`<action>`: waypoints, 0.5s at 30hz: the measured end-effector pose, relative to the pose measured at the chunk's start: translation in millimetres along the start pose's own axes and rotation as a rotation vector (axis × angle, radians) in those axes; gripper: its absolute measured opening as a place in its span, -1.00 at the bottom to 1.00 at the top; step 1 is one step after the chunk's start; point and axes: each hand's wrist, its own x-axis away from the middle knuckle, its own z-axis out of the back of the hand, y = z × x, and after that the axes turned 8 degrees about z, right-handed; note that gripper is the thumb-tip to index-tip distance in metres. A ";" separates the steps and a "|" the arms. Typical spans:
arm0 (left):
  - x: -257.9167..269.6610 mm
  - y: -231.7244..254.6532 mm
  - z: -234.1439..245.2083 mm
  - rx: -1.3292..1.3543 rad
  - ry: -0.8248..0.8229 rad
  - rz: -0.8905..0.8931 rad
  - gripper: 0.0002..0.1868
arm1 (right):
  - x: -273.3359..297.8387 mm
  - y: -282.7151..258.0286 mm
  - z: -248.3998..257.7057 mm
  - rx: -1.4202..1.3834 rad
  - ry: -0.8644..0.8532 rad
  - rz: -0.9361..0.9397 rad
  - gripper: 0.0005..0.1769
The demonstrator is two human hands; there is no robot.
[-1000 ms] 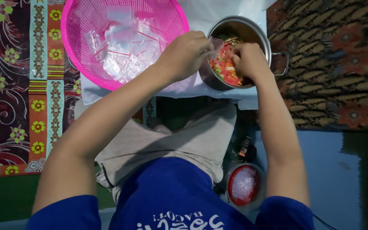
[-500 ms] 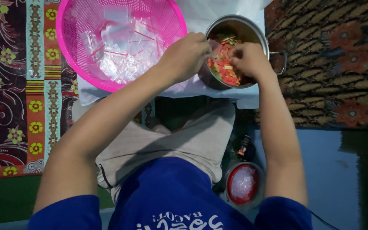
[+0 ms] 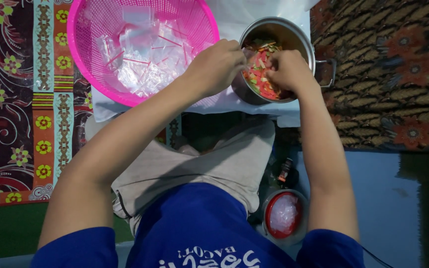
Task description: A person is manually filling small plastic zip-lock bags with snacks from a metal pot.
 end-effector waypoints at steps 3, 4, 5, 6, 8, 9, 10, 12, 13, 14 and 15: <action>1.2 0.1 -0.2 -0.001 -0.002 0.001 -0.87 | 5.3 -7.4 11.8 -0.157 -0.027 -0.053 -0.97; 1.1 0.1 0.4 -0.002 -0.002 0.001 -0.87 | 5.3 -8.3 13.7 -0.157 -0.027 -0.052 -0.97; 1.2 0.1 0.7 -0.007 -0.005 -0.001 -0.87 | 5.5 -9.0 15.4 -0.210 -0.039 -0.085 -0.96; 1.3 0.1 1.0 -0.013 -0.007 -0.004 -0.87 | 5.7 -9.8 17.2 -0.262 -0.051 -0.118 -0.93; 1.7 0.7 2.6 -0.008 -0.011 -0.008 -0.87 | 5.3 -3.6 15.0 -0.266 -0.045 -0.110 -0.90; 1.4 0.7 3.3 -0.004 -0.015 -0.014 -0.87 | 4.6 -0.2 14.0 -0.271 -0.038 -0.103 -0.82; 1.3 0.2 2.8 -0.004 -0.014 -0.014 -0.87 | 6.0 -6.7 17.9 -0.270 -0.037 -0.102 -0.82; 1.0 -0.7 1.8 -0.001 -0.022 -0.006 -0.88 | 9.3 -19.5 25.7 -0.422 -0.024 -0.223 -0.75; 0.8 -0.4 2.1 -0.002 -0.022 -0.005 -0.88 | 9.0 -16.2 24.7 -0.422 -0.024 -0.223 -0.75; 0.5 -0.1 2.3 -0.001 -0.019 -0.008 -0.88 | 8.6 -12.9 23.8 -0.456 -0.021 -0.223 -0.83; 0.2 0.2 2.4 0.000 -0.016 -0.011 -0.88 | 8.6 -9.4 22.8 -0.489 -0.017 -0.224 -0.90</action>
